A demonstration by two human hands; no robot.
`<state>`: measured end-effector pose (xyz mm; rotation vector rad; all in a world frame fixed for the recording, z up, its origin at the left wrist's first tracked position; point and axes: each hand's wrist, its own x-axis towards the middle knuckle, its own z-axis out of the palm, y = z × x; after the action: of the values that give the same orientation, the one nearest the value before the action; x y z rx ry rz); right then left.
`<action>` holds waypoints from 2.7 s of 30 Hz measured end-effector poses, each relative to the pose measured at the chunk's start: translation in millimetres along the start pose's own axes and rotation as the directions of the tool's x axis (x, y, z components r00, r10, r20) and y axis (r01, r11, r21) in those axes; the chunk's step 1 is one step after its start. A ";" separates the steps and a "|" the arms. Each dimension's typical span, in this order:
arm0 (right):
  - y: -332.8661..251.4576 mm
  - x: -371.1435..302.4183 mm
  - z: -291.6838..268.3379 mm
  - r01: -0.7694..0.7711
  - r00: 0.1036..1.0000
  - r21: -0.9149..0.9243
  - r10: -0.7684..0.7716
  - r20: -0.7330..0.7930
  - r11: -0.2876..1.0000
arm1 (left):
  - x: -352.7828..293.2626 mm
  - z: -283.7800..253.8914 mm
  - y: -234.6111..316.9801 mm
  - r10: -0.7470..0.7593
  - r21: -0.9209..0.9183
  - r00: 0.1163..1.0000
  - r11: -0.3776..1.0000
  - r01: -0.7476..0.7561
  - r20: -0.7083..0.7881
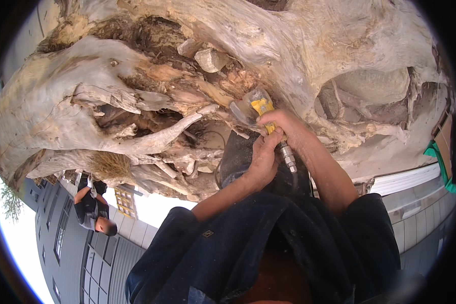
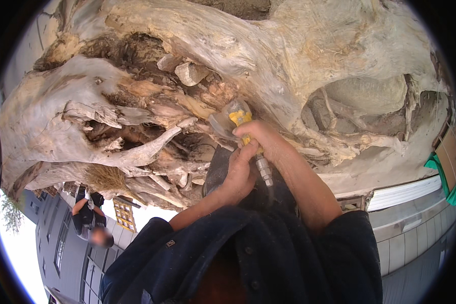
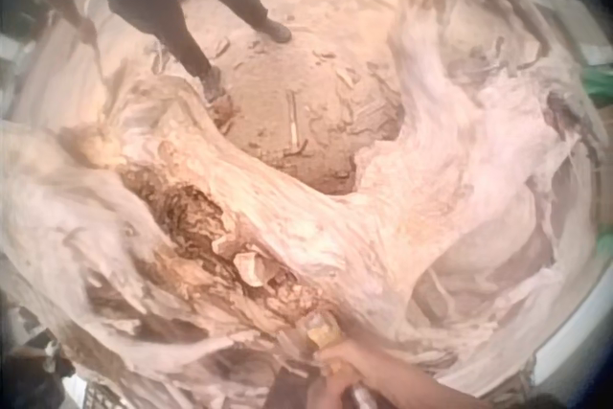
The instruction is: The person uses a pneumatic carving tool to shape a large piece of driftwood. They move the tool along the wood's surface, removing material and creating grooves. Another person is visible in the background, also working on the wood with a similar tool.
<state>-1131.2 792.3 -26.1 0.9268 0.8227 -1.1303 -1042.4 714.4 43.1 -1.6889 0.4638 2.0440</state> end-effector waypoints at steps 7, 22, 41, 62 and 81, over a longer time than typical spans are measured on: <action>-38.0 0.4 29.3 0.103 0.988 -0.050 -0.096 0.118 0.993 | -1.4 12.5 32.4 0.195 0.012 0.981 0.981 -0.195 0.017; 20.0 -17.5 -16.5 -0.049 0.997 0.033 0.051 -0.056 0.998 | -1.8 -1.7 -30.1 -0.004 -0.053 0.999 0.999 0.005 0.031; 29.3 -16.3 -11.8 -0.008 0.995 0.045 0.012 -0.099 0.999 | -4.1 -14.7 -30.1 -0.045 -0.024 0.995 0.999 0.048 0.092; 76.2 -139.7 -95.2 0.528 0.849 0.278 -0.489 -0.202 0.802 | -67.7 -67.8 -29.9 -0.310 0.777 0.858 0.611 -0.151 0.411; 208.3 -127.6 -154.6 0.628 0.778 0.458 -0.494 -0.388 0.629 | -17.5 -133.2 -28.5 0.320 0.781 0.721 -0.377 -0.498 0.615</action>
<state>-970.4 1014.3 65.7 1.3622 1.0277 -1.9303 -913.8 666.7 35.0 -0.1768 2.2537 1.0660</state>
